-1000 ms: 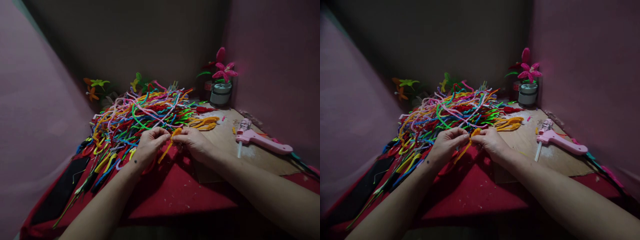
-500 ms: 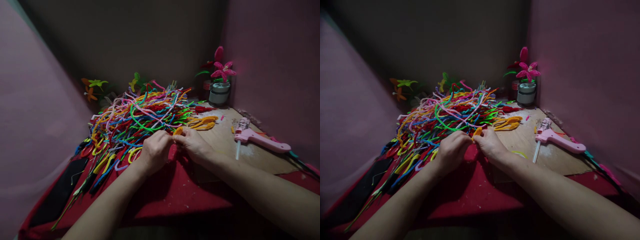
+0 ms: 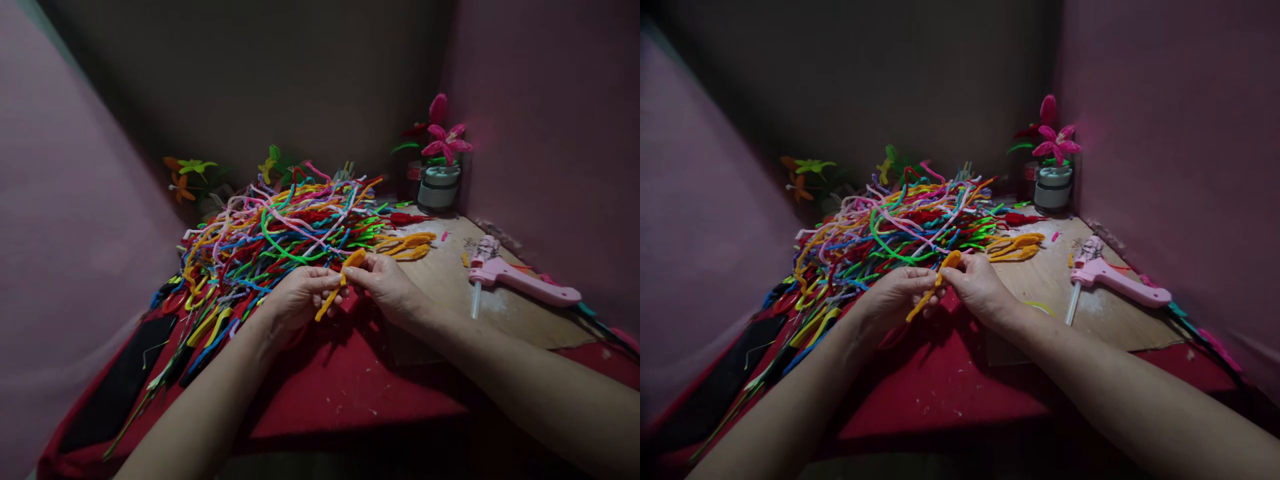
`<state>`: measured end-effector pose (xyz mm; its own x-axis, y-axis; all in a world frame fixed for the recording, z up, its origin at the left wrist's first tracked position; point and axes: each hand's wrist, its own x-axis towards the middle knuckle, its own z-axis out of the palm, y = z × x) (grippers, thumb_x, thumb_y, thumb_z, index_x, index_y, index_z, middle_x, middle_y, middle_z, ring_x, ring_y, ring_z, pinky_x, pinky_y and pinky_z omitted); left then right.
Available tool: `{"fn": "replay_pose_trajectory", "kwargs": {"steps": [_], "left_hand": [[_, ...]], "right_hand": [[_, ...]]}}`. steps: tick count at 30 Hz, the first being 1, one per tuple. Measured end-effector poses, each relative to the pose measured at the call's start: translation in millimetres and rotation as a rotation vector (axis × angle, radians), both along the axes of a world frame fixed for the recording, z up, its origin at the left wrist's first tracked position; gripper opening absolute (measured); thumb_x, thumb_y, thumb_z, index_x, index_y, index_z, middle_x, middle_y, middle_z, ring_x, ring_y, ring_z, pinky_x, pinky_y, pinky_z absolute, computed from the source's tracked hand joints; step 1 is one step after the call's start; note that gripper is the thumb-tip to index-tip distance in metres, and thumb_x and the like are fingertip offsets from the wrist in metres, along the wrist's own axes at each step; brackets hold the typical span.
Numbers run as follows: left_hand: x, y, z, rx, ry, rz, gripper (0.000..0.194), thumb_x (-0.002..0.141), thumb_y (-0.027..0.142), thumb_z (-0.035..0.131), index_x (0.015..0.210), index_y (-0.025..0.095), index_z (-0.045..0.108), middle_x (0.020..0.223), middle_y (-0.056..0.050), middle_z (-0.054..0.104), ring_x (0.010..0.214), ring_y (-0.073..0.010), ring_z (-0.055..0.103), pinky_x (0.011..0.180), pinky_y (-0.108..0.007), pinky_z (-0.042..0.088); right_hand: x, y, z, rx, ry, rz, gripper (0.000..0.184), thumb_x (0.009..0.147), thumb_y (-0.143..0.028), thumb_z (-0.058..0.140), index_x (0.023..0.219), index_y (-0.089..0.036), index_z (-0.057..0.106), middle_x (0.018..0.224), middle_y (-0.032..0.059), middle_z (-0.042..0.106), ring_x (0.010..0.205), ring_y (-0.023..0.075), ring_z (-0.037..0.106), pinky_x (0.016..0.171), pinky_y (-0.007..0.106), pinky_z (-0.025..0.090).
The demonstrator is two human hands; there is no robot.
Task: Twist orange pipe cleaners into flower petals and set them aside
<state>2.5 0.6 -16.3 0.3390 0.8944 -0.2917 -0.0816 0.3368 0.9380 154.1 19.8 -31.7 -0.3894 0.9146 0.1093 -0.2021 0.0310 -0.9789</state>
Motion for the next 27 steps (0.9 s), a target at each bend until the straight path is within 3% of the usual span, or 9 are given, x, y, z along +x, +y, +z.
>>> {"fn": "replay_pose_trajectory", "kwargs": {"steps": [5, 9, 11, 13, 16, 19, 22, 25, 27], "left_hand": [[0.0, -0.3, -1.5, -0.016, -0.027, -0.029, 0.014, 0.065, 0.023, 0.066, 0.069, 0.011, 0.061, 0.059, -0.001, 0.054, 0.045, -0.0077, 0.047, 0.042, -0.021, 0.042], [4.0, -4.6, 3.8, 0.131, 0.207, -0.010, 0.014, 0.069, 0.026, 0.060, 0.065, 0.013, 0.056, 0.053, 0.002, 0.049, 0.041, -0.0069, 0.043, 0.043, -0.021, 0.037], [7.9, -8.1, 4.5, 0.353, 0.472, 0.022, 0.015, 0.074, 0.026, 0.055, 0.065, 0.014, 0.054, 0.054, 0.002, 0.050, 0.045, -0.0080, 0.043, 0.047, -0.022, 0.036], [12.3, -11.8, 2.0, 0.701, 0.838, 0.084, 0.014, 0.077, 0.023, 0.050, 0.065, 0.015, 0.053, 0.059, -0.001, 0.052, 0.052, -0.0107, 0.046, 0.052, -0.024, 0.036], [18.1, -15.8, -6.0, 1.250, 1.351, 0.126, 0.020, 0.083, 0.016, 0.041, 0.067, 0.015, 0.054, 0.066, -0.006, 0.055, 0.063, -0.0156, 0.049, 0.058, -0.028, 0.035], [21.2, -16.4, -12.5, 1.527, 1.525, 0.089, 0.025, 0.086, 0.015, 0.036, 0.070, 0.015, 0.055, 0.068, -0.008, 0.056, 0.066, -0.0179, 0.050, 0.061, -0.031, 0.034], [20.2, -13.7, -11.4, 1.406, 1.359, 0.170, 0.024, 0.086, 0.019, 0.041, 0.068, 0.014, 0.055, 0.066, -0.007, 0.056, 0.066, -0.0169, 0.050, 0.063, -0.030, 0.036], [13.8, -8.3, -4.1, 0.892, 0.850, 0.209, 0.020, 0.082, 0.030, 0.050, 0.077, 0.013, 0.059, 0.071, -0.006, 0.059, 0.064, -0.0143, 0.053, 0.060, -0.026, 0.040], [7.0, -3.5, -0.3, 0.468, 0.445, 0.147, 0.027, 0.081, 0.037, 0.051, 0.083, 0.012, 0.062, 0.074, -0.005, 0.061, 0.062, -0.0133, 0.055, 0.056, -0.025, 0.042]], "right_hand": [[-0.5, -0.4, 0.1, 0.092, -0.070, -0.024, 0.010, 0.069, -0.024, 0.053, 0.064, -0.016, 0.053, 0.058, -0.0031, 0.050, 0.052, 0.0081, 0.040, 0.052, 0.023, 0.031], [-1.2, 0.4, -1.4, 0.156, -0.151, -0.067, 0.009, 0.069, -0.023, 0.052, 0.064, -0.016, 0.052, 0.062, -0.0019, 0.052, 0.058, 0.0101, 0.044, 0.056, 0.024, 0.035], [-1.9, 0.7, -3.0, 0.161, -0.190, -0.126, 0.008, 0.068, -0.022, 0.053, 0.061, -0.016, 0.051, 0.060, -0.0025, 0.050, 0.058, 0.0101, 0.043, 0.056, 0.024, 0.034], [-2.8, 0.5, -5.0, 0.104, -0.186, -0.163, 0.008, 0.065, -0.020, 0.053, 0.058, -0.016, 0.049, 0.055, -0.0040, 0.047, 0.053, 0.0089, 0.039, 0.052, 0.023, 0.031], [-4.3, -0.8, -7.3, -0.122, -0.035, -0.082, 0.010, 0.062, -0.019, 0.052, 0.055, -0.017, 0.044, 0.047, -0.0065, 0.039, 0.043, 0.0065, 0.031, 0.044, 0.023, 0.024], [-4.4, -2.1, -6.3, -0.385, 0.097, -0.023, 0.012, 0.057, -0.017, 0.054, 0.055, -0.018, 0.042, 0.043, -0.0074, 0.037, 0.038, 0.0053, 0.030, 0.039, 0.021, 0.023], [-2.1, -1.5, -2.7, -0.411, 0.114, -0.054, 0.013, 0.056, -0.017, 0.057, 0.056, -0.017, 0.044, 0.043, -0.0068, 0.040, 0.037, 0.0050, 0.032, 0.038, 0.020, 0.024], [1.5, 0.7, 0.8, -0.251, 0.103, -0.049, 0.014, 0.061, -0.020, 0.058, 0.056, -0.016, 0.045, 0.043, -0.0071, 0.039, 0.037, 0.0045, 0.031, 0.038, 0.020, 0.022], [3.3, 1.8, 2.8, -0.138, 0.066, -0.060, 0.013, 0.064, -0.021, 0.058, 0.058, -0.015, 0.048, 0.045, -0.0067, 0.041, 0.038, 0.0044, 0.032, 0.039, 0.020, 0.022]]}}
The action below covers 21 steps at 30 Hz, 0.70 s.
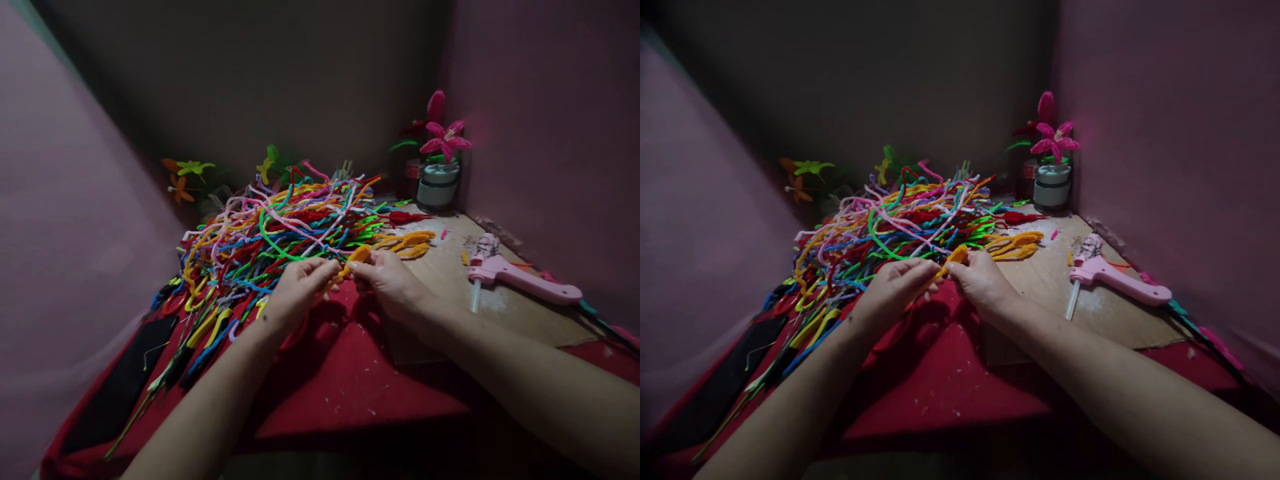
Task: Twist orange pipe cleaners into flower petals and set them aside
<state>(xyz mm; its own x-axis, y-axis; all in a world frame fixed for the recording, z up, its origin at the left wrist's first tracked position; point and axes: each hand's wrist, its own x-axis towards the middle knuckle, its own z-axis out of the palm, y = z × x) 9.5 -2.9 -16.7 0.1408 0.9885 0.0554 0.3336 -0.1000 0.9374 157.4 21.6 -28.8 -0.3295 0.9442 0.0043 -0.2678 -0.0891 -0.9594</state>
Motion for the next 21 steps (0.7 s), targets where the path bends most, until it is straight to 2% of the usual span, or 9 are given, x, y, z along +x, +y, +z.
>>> {"fn": "replay_pose_trajectory", "kwargs": {"steps": [2, 4, 7, 10, 12, 14, 17, 19, 21], "left_hand": [[-6.9, 4.6, 0.1, -0.303, -0.306, -0.094, 0.029, 0.079, 0.038, 0.053, 0.083, 0.010, 0.063, 0.072, -0.006, 0.061, 0.058, -0.0131, 0.056, 0.052, -0.024, 0.043], [-11.7, 7.6, -2.7, -0.469, -0.461, -0.208, 0.025, 0.077, 0.033, 0.056, 0.081, 0.008, 0.063, 0.069, -0.006, 0.061, 0.054, -0.0122, 0.055, 0.049, -0.024, 0.045], [-13.7, 7.5, -5.3, -0.547, -0.546, -0.295, 0.024, 0.077, 0.030, 0.058, 0.083, 0.008, 0.064, 0.069, -0.005, 0.060, 0.052, -0.0105, 0.055, 0.047, -0.023, 0.046], [-10.7, 2.9, -0.7, -0.485, -0.511, -0.271, 0.020, 0.076, 0.028, 0.059, 0.082, 0.009, 0.064, 0.068, -0.003, 0.060, 0.050, -0.0077, 0.052, 0.046, -0.019, 0.042], [-6.8, -1.3, 4.0, -0.383, -0.394, -0.209, 0.016, 0.075, 0.027, 0.061, 0.078, 0.011, 0.063, 0.066, -0.002, 0.060, 0.048, -0.0064, 0.050, 0.045, -0.018, 0.038], [-2.2, -5.9, 6.3, -0.185, -0.172, -0.100, 0.016, 0.075, 0.027, 0.060, 0.074, 0.012, 0.063, 0.063, -0.002, 0.061, 0.049, -0.0072, 0.050, 0.047, -0.019, 0.038], [4.0, -11.8, 1.8, 0.340, 0.326, 0.052, 0.018, 0.079, 0.027, 0.054, 0.073, 0.013, 0.065, 0.066, -0.005, 0.063, 0.059, -0.0126, 0.055, 0.058, -0.024, 0.042], [7.0, -14.3, -4.0, 0.655, 0.646, 0.055, 0.021, 0.082, 0.024, 0.049, 0.078, 0.012, 0.066, 0.073, -0.009, 0.066, 0.069, -0.0171, 0.058, 0.066, -0.030, 0.043], [9.0, -15.4, -7.6, 0.791, 0.823, 0.013, 0.024, 0.083, 0.022, 0.045, 0.084, 0.012, 0.067, 0.080, -0.012, 0.067, 0.074, -0.0202, 0.059, 0.070, -0.034, 0.043]], "right_hand": [[0.7, 0.4, 1.8, 0.087, -0.027, 0.010, 0.012, 0.066, -0.021, 0.058, 0.060, -0.014, 0.051, 0.048, -0.0052, 0.046, 0.041, 0.0049, 0.037, 0.041, 0.020, 0.025], [0.8, 0.3, 3.3, 0.129, -0.010, 0.066, 0.011, 0.068, -0.021, 0.056, 0.061, -0.014, 0.052, 0.050, -0.0039, 0.050, 0.044, 0.0059, 0.042, 0.045, 0.020, 0.030], [0.8, 0.4, 4.9, 0.154, 0.022, 0.096, 0.009, 0.070, -0.021, 0.056, 0.064, -0.014, 0.053, 0.052, -0.0039, 0.052, 0.048, 0.0071, 0.046, 0.049, 0.021, 0.033], [1.1, 0.3, 6.7, 0.183, -0.010, 0.049, 0.008, 0.068, -0.020, 0.058, 0.064, -0.014, 0.054, 0.054, -0.0040, 0.053, 0.050, 0.0066, 0.045, 0.049, 0.021, 0.032], [0.6, -0.6, 7.4, 0.189, -0.043, 0.024, 0.008, 0.067, -0.019, 0.058, 0.062, -0.014, 0.054, 0.054, -0.0043, 0.052, 0.049, 0.0061, 0.042, 0.048, 0.021, 0.031], [-0.7, -2.0, 6.4, 0.179, -0.058, -0.015, 0.009, 0.066, -0.018, 0.057, 0.059, -0.014, 0.053, 0.052, -0.0054, 0.048, 0.048, 0.0057, 0.039, 0.047, 0.021, 0.028], [-3.5, -4.0, 1.4, 0.110, -0.031, -0.042, 0.010, 0.063, -0.018, 0.058, 0.057, -0.015, 0.051, 0.049, -0.0063, 0.044, 0.045, 0.0054, 0.035, 0.044, 0.021, 0.025], [-4.7, -4.5, -2.3, 0.004, 0.041, 0.001, 0.012, 0.062, -0.019, 0.057, 0.056, -0.016, 0.047, 0.046, -0.0073, 0.041, 0.042, 0.0050, 0.031, 0.042, 0.021, 0.022], [-4.6, -3.8, -4.8, -0.095, 0.106, 0.034, 0.017, 0.060, -0.020, 0.058, 0.055, -0.017, 0.042, 0.043, -0.0085, 0.037, 0.039, 0.0045, 0.027, 0.041, 0.021, 0.019]]}}
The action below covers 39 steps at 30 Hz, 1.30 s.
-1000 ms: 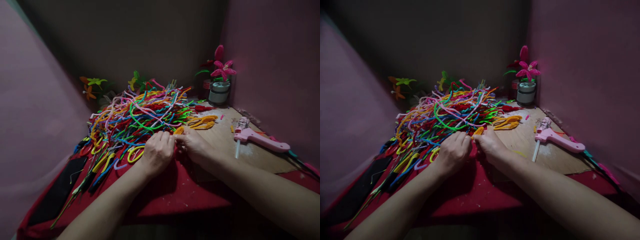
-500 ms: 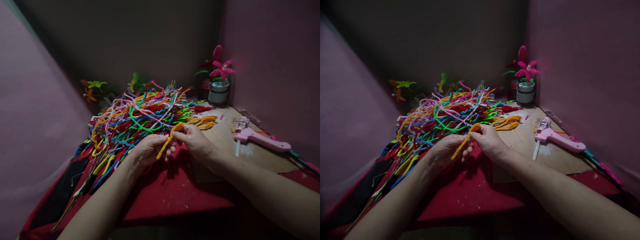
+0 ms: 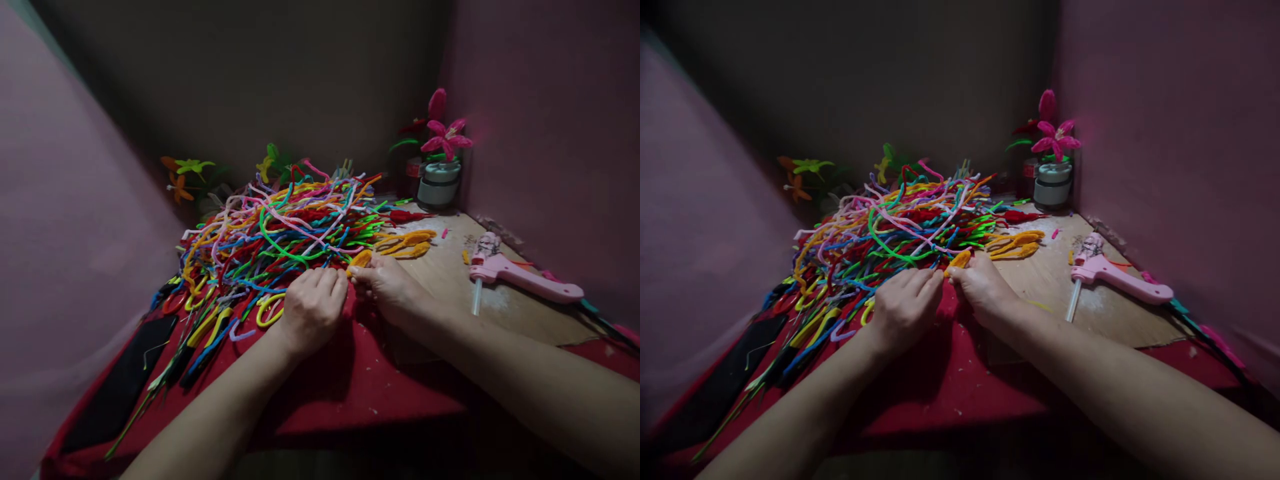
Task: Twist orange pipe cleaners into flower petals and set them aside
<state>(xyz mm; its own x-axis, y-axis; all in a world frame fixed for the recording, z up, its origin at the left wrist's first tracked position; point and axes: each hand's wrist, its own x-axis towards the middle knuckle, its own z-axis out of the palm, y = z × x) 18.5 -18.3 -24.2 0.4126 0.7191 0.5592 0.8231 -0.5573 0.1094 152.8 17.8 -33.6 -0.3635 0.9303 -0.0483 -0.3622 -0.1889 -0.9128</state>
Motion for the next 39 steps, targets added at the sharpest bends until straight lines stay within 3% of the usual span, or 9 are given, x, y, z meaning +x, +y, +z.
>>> {"fn": "replay_pose_trajectory", "kwargs": {"steps": [3, 8, 12, 15, 18, 24, 27, 33, 39], "left_hand": [[0.0, 1.2, 3.6, -0.135, -0.161, -0.001, 0.025, 0.084, 0.026, 0.046, 0.084, 0.012, 0.067, 0.078, -0.011, 0.066, 0.072, -0.0187, 0.058, 0.068, -0.031, 0.043], [-13.3, 12.4, 14.1, -1.044, -1.058, -0.112, 0.026, 0.080, 0.034, 0.053, 0.074, 0.011, 0.063, 0.065, -0.005, 0.061, 0.054, -0.0115, 0.055, 0.051, -0.023, 0.043], [-22.7, 20.9, 8.3, -1.400, -1.250, -0.247, 0.019, 0.073, 0.026, 0.062, 0.078, 0.008, 0.063, 0.064, -0.004, 0.060, 0.049, -0.0090, 0.054, 0.049, -0.021, 0.044], [-21.0, 20.0, 7.5, -1.406, -1.228, -0.245, 0.015, 0.071, 0.023, 0.063, 0.077, 0.009, 0.063, 0.063, -0.002, 0.059, 0.048, -0.0069, 0.052, 0.048, -0.019, 0.042], [-15.2, 14.2, 12.4, -1.229, -1.080, -0.162, 0.013, 0.070, 0.024, 0.063, 0.070, 0.011, 0.060, 0.061, -0.001, 0.059, 0.045, -0.0061, 0.049, 0.045, -0.018, 0.036], [-0.8, 0.7, 7.2, -0.305, -0.259, 0.105, 0.019, 0.078, 0.023, 0.050, 0.063, 0.014, 0.058, 0.059, -0.003, 0.055, 0.055, -0.0115, 0.048, 0.055, -0.024, 0.036], [1.7, 0.0, 0.2, -0.099, -0.032, 0.119, 0.020, 0.080, 0.020, 0.045, 0.066, 0.015, 0.058, 0.062, -0.003, 0.055, 0.058, -0.0128, 0.049, 0.057, -0.024, 0.036], [-3.7, 7.9, 8.9, -0.448, -0.360, 0.099, 0.017, 0.078, 0.024, 0.053, 0.069, 0.016, 0.064, 0.071, -0.001, 0.060, 0.066, -0.0125, 0.053, 0.062, -0.022, 0.039], [-1.2, 7.3, 17.1, -0.921, -0.804, 0.122, 0.022, 0.072, 0.034, 0.060, 0.077, 0.012, 0.061, 0.052, 0.006, 0.044, 0.041, -0.0048, 0.033, 0.040, -0.017, 0.025]], "right_hand": [[2.4, 3.0, -0.5, -0.001, -0.015, -0.005, 0.016, 0.059, -0.021, 0.059, 0.056, -0.017, 0.044, 0.044, -0.0078, 0.038, 0.039, 0.0047, 0.029, 0.041, 0.021, 0.019], [6.1, 5.5, 3.6, 0.203, -0.117, 0.007, 0.012, 0.066, -0.023, 0.058, 0.061, -0.014, 0.052, 0.050, -0.0056, 0.045, 0.045, 0.0059, 0.035, 0.046, 0.021, 0.026], [6.0, 3.0, 7.7, 0.239, -0.142, 0.050, 0.012, 0.067, -0.025, 0.057, 0.063, -0.014, 0.053, 0.053, -0.0038, 0.050, 0.049, 0.0072, 0.041, 0.049, 0.022, 0.031], [5.3, 2.1, 9.7, 0.246, -0.139, 0.062, 0.011, 0.067, -0.025, 0.057, 0.063, -0.014, 0.053, 0.055, -0.0036, 0.051, 0.051, 0.0077, 0.043, 0.052, 0.022, 0.032], [4.3, 2.1, 9.2, 0.252, -0.177, 0.016, 0.012, 0.065, -0.024, 0.058, 0.062, -0.014, 0.053, 0.054, -0.0047, 0.049, 0.050, 0.0071, 0.040, 0.051, 0.022, 0.030], [1.3, 1.1, 0.1, 0.215, -0.220, -0.074, 0.010, 0.065, -0.022, 0.055, 0.060, -0.016, 0.049, 0.051, -0.0070, 0.041, 0.046, 0.0065, 0.031, 0.047, 0.022, 0.025], [0.5, 1.8, -3.9, 0.188, -0.203, -0.080, 0.010, 0.065, -0.022, 0.054, 0.060, -0.016, 0.048, 0.049, -0.0074, 0.039, 0.045, 0.0065, 0.029, 0.046, 0.022, 0.024], [1.5, 4.6, -3.0, 0.163, -0.186, -0.067, 0.008, 0.064, -0.020, 0.054, 0.059, -0.016, 0.049, 0.050, -0.0066, 0.041, 0.045, 0.0061, 0.032, 0.045, 0.022, 0.024], [1.6, 6.2, -2.1, 0.182, -0.172, -0.051, 0.004, 0.064, -0.017, 0.054, 0.062, -0.014, 0.053, 0.054, -0.0052, 0.046, 0.048, 0.0063, 0.037, 0.048, 0.021, 0.028]]}}
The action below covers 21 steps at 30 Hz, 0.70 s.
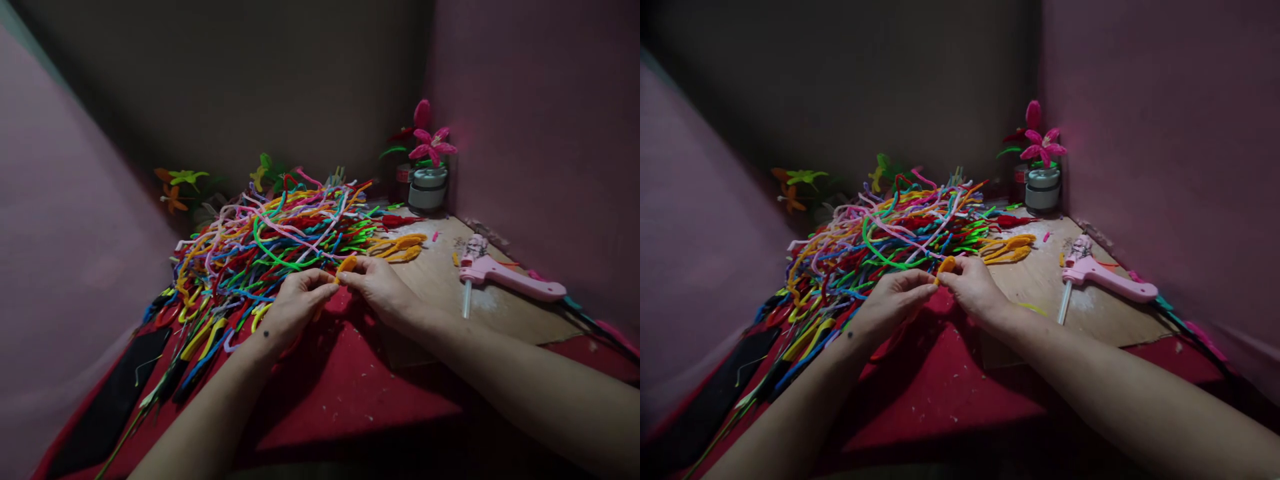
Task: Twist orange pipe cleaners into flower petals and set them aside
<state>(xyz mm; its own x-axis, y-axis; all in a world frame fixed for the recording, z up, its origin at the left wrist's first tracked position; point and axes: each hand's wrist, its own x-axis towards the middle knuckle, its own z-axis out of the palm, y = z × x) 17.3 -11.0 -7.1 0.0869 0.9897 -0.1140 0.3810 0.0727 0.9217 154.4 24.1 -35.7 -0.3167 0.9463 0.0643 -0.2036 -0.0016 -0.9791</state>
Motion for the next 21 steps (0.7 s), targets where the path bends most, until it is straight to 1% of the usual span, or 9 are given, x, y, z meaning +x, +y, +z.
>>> {"fn": "replay_pose_trajectory", "kwargs": {"steps": [3, 7, 10, 12, 16, 19, 21], "left_hand": [[1.4, -1.8, -1.0, -0.006, -0.053, 0.015, 0.025, 0.072, 0.037, 0.060, 0.079, 0.013, 0.060, 0.050, 0.007, 0.040, 0.038, -0.0036, 0.031, 0.037, -0.016, 0.023], [1.8, -2.5, -1.6, 0.026, -0.030, 0.020, 0.026, 0.071, 0.039, 0.061, 0.072, 0.013, 0.059, 0.049, 0.006, 0.040, 0.037, -0.0034, 0.032, 0.036, -0.016, 0.023], [1.8, -1.6, -1.2, 0.031, -0.001, 0.034, 0.026, 0.070, 0.037, 0.062, 0.064, 0.013, 0.056, 0.047, 0.006, 0.040, 0.036, -0.0032, 0.033, 0.036, -0.016, 0.021], [1.2, -0.7, -2.3, 0.022, -0.025, 0.059, 0.025, 0.069, 0.036, 0.062, 0.062, 0.014, 0.053, 0.046, 0.007, 0.040, 0.036, -0.0032, 0.032, 0.036, -0.016, 0.021], [-0.3, 1.5, -8.6, -0.002, -0.132, 0.094, 0.023, 0.066, 0.034, 0.063, 0.060, 0.015, 0.052, 0.044, 0.007, 0.039, 0.036, -0.0030, 0.029, 0.036, -0.017, 0.019], [-0.9, 2.3, -12.4, -0.017, -0.151, 0.096, 0.021, 0.067, 0.032, 0.062, 0.059, 0.015, 0.052, 0.043, 0.007, 0.038, 0.036, -0.0033, 0.028, 0.036, -0.017, 0.018], [-2.6, 2.6, -11.7, -0.027, -0.160, 0.092, 0.021, 0.068, 0.032, 0.061, 0.060, 0.015, 0.053, 0.044, 0.008, 0.038, 0.037, -0.0035, 0.028, 0.037, -0.017, 0.019]], "right_hand": [[0.6, -0.8, 1.3, 0.036, 0.004, 0.000, 0.001, 0.063, -0.015, 0.055, 0.062, -0.014, 0.054, 0.055, -0.0048, 0.047, 0.050, 0.0067, 0.039, 0.049, 0.021, 0.029], [2.6, -2.5, 5.7, 0.056, 0.018, -0.022, 0.001, 0.064, -0.015, 0.055, 0.064, -0.014, 0.055, 0.057, -0.0047, 0.048, 0.052, 0.0070, 0.040, 0.050, 0.021, 0.030], [4.2, -4.2, 8.7, 0.119, -0.015, -0.044, 0.008, 0.068, -0.017, 0.054, 0.063, -0.013, 0.058, 0.057, -0.0044, 0.048, 0.053, 0.0072, 0.040, 0.052, 0.022, 0.032], [4.6, -5.5, 9.5, 0.168, -0.045, -0.086, 0.011, 0.069, -0.019, 0.054, 0.065, -0.013, 0.062, 0.059, -0.0032, 0.052, 0.056, 0.0082, 0.043, 0.056, 0.023, 0.035], [4.4, -6.6, 7.0, 0.195, -0.048, -0.153, 0.012, 0.069, -0.022, 0.058, 0.068, -0.015, 0.067, 0.068, 0.0001, 0.062, 0.064, 0.0113, 0.050, 0.062, 0.025, 0.038], [3.7, -4.5, 3.3, 0.182, -0.072, -0.125, 0.013, 0.070, -0.023, 0.057, 0.070, -0.015, 0.067, 0.067, 0.0004, 0.061, 0.063, 0.0117, 0.050, 0.061, 0.025, 0.039], [2.9, -3.0, 2.2, 0.234, -0.118, -0.143, 0.014, 0.073, -0.022, 0.054, 0.074, -0.015, 0.066, 0.070, 0.0012, 0.061, 0.067, 0.0127, 0.051, 0.065, 0.026, 0.040]]}}
